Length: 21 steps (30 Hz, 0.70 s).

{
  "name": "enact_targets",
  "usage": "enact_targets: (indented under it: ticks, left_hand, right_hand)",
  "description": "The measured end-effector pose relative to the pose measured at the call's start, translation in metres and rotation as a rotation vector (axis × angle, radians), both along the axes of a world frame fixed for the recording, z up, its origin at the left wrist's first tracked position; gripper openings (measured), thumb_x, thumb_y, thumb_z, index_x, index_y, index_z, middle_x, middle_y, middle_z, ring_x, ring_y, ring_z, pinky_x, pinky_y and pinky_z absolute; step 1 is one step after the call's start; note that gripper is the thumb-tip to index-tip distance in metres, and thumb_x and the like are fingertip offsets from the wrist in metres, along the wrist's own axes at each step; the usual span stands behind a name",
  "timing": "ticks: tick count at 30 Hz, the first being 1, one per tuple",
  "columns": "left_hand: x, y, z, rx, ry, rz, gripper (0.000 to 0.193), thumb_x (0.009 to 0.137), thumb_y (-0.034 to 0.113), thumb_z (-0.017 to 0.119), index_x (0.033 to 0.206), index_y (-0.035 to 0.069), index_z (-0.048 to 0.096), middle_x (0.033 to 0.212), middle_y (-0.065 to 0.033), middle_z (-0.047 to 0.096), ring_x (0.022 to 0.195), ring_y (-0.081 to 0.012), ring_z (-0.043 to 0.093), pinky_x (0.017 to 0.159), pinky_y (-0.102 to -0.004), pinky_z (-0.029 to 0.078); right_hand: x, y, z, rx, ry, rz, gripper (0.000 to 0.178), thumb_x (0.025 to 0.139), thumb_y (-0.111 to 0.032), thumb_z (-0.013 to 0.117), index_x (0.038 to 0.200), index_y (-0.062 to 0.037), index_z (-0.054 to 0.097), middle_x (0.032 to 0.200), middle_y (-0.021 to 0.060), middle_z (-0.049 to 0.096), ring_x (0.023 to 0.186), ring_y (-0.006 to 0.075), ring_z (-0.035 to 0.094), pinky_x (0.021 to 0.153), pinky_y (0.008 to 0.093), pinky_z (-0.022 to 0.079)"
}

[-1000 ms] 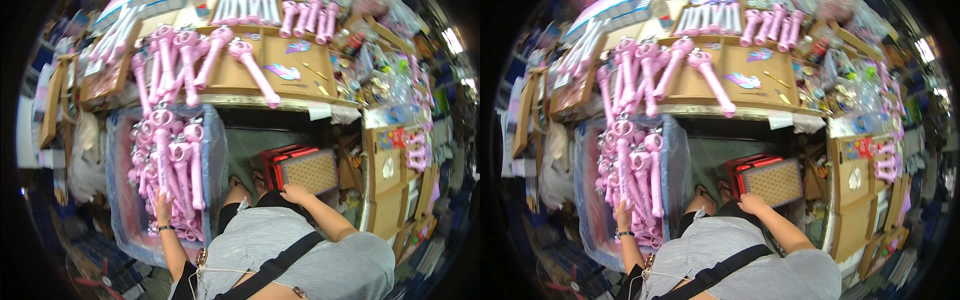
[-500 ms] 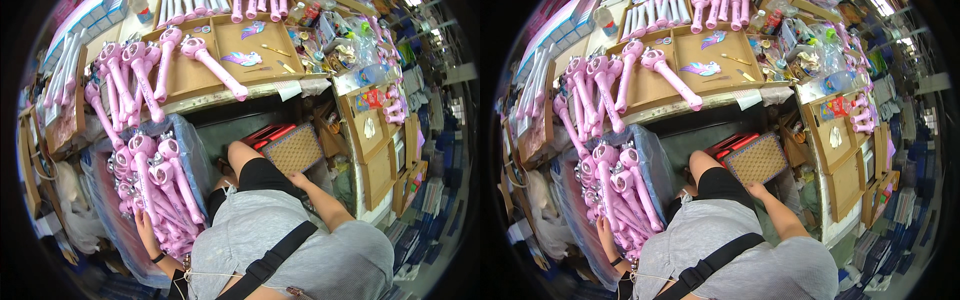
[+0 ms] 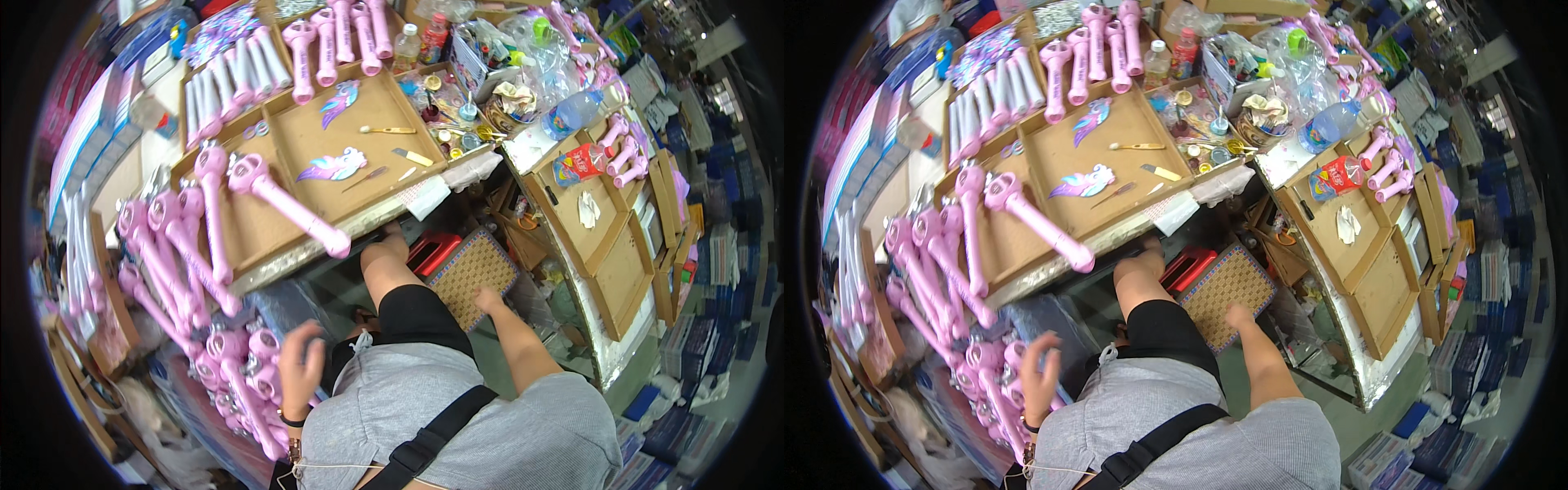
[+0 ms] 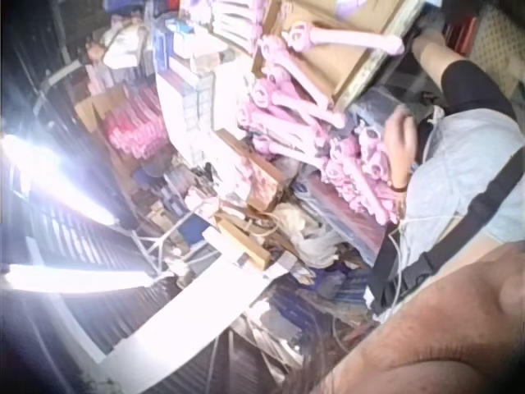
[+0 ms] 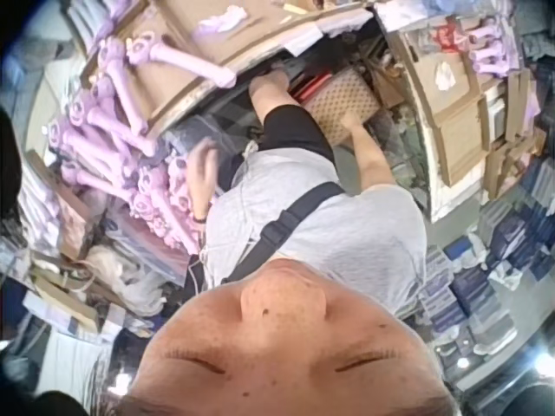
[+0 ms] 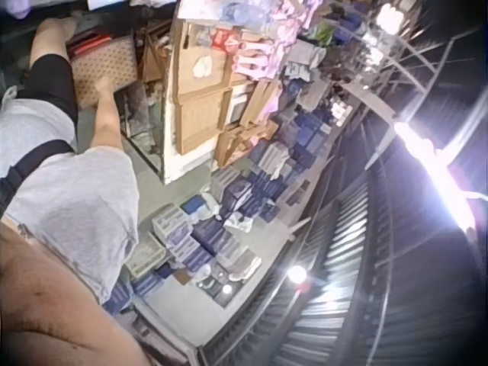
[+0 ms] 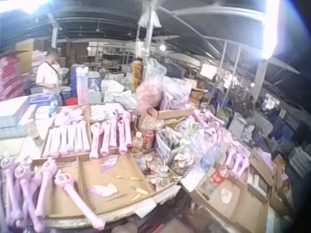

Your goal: The person assembles pink plastic toy wands by inserting a silver crown piece into the top, applying a unicorn sticker to the side, and using a small tool to adjust internal components. Completed wands are placed into a cardboard tray.

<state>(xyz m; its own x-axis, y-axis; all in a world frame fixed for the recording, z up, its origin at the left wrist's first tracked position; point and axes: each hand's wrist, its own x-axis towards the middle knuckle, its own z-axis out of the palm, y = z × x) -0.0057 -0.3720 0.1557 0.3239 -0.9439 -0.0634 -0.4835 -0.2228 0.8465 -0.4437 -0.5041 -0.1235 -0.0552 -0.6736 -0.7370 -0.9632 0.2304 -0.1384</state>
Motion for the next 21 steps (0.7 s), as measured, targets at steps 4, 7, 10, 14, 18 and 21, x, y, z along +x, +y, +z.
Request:
enact_targets:
  ticks: [4,7,10,14,18,21]
  left_hand:
    - [-0.02,-0.086,-0.055,0.359,0.327,-0.38,0.017,0.083,0.011,0.06,0.095,-0.001,0.062,0.089,-0.0135,0.064,0.085,-0.0253,0.062,0.078,-0.0317,0.048]
    - [-0.023,-0.123,-0.12,0.596,0.448,-0.564,0.021,0.088,0.016,0.058,0.102,0.0,0.06,0.1,-0.0144,0.061,0.095,-0.0264,0.059,0.085,-0.0325,0.045]
    - [-0.003,-0.126,-0.17,0.67,0.295,-0.333,0.023,0.088,0.018,0.058,0.102,0.0,0.059,0.099,-0.0154,0.06,0.093,-0.0294,0.056,0.084,-0.0358,0.043]
    - [0.043,-0.107,-0.204,0.848,-0.003,-0.122,0.021,0.09,0.018,0.057,0.1,0.0,0.058,0.086,-0.0119,0.061,0.081,-0.0206,0.057,0.077,-0.029,0.045]
    - [0.051,-0.086,-0.24,0.845,0.377,0.177,0.027,0.09,0.018,0.058,0.108,-0.001,0.058,0.105,-0.012,0.062,0.1,-0.0189,0.055,0.089,-0.0298,0.041]
    - [0.053,-0.076,-0.268,0.796,0.198,0.125,0.031,0.091,0.017,0.056,0.113,-0.005,0.056,0.117,-0.0133,0.058,0.109,-0.0201,0.053,0.095,-0.0297,0.038]
  right_hand:
    - [0.0,-0.091,-0.029,-0.174,0.078,-0.137,0.063,0.07,-0.019,0.071,0.125,-0.0107,0.042,0.133,0.0152,0.039,0.121,0.0332,0.04,0.099,0.0409,0.038]
    - [-0.023,-0.145,-0.06,-0.279,0.138,0.064,0.086,0.064,-0.026,0.079,0.134,-0.0101,0.031,0.133,0.0149,0.036,0.123,0.0326,0.038,0.102,0.0422,0.036]
    - [-0.031,-0.175,-0.09,-0.023,0.17,0.088,0.098,0.059,-0.03,0.083,0.136,-0.0042,0.028,0.134,0.0176,0.035,0.126,0.0334,0.035,0.102,0.0396,0.035]
    - [-0.023,-0.191,-0.11,0.119,0.066,0.05,0.101,0.054,-0.037,0.085,0.131,0.0054,0.033,0.133,0.0248,0.034,0.124,0.0375,0.036,0.103,0.0369,0.036]
    - [-0.023,-0.197,-0.114,0.219,0.018,0.056,0.097,0.052,-0.039,0.085,0.127,0.0048,0.042,0.132,0.0273,0.037,0.124,0.0403,0.036,0.103,0.0388,0.036]
    - [-0.029,-0.198,-0.116,0.275,-0.073,-0.112,0.097,0.049,-0.047,0.084,0.122,0.0042,0.047,0.122,0.0256,0.052,0.114,0.0349,0.05,0.098,0.0374,0.041]
